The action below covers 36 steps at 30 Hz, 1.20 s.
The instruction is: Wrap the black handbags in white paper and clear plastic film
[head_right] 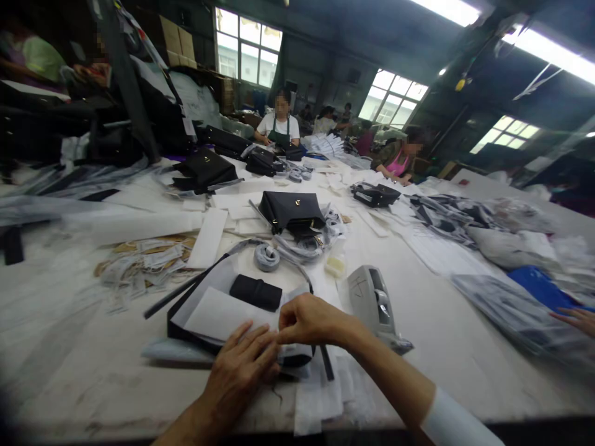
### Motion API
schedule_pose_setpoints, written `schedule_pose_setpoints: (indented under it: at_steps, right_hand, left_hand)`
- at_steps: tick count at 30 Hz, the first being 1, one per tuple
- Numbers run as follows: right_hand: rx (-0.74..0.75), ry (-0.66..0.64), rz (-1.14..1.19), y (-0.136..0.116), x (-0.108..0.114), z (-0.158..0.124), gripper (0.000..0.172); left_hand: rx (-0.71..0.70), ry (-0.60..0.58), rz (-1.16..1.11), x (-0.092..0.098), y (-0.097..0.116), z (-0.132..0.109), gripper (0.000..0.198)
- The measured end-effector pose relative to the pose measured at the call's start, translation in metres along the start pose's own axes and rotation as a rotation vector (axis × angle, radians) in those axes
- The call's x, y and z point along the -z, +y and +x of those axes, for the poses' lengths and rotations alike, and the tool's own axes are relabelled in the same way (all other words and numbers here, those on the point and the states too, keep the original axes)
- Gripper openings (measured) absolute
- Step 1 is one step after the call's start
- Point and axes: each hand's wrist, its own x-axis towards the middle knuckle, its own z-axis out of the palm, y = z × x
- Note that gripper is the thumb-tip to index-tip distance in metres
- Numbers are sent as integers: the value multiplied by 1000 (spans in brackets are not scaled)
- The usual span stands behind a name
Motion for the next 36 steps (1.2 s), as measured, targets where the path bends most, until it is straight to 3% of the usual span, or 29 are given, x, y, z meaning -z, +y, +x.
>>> schedule_pose_setpoints:
  at_steps: [4,10,16,20,23,25,28,30,32,34,36]
  right_hand:
    - [-2,-160,-463,1,5,51,11]
    - [75,-240,-624,1,4,69,12]
    - [310,-31,-939,20,-1,88,63]
    - [382,-54,-830,41,25,105,56]
    - [257,169,-747,51,50,99,45]
    - [166,338,-739,50,52,83,32]
    - [135,541,-598,45,18,52,12]
    - [234,576,-448,47,-18,36,8]
    - [253,589,-381,54,-48,28,26]
    - [232,556,-309,61,-60,26,34]
    - [197,515,-223,59,-58,25,27]
  left_hand:
    - [21,37,-3,-3,0,-1,18]
    - [30,59,-6,-4,1,-1,22]
    - [30,37,-16,-5,0,-2,22]
    - [25,45,-28,-5,0,-2,22]
    - [16,56,-24,-5,0,-2,22]
    - [8,63,-16,-6,-1,-2,22]
    - [2,72,0,-7,-1,-3,21]
    - [-4,75,6,-8,-2,-3,20]
    - [-4,72,6,-8,-1,-2,20]
    - [9,62,0,-7,-1,-2,20]
    - [23,46,0,-5,0,-1,20]
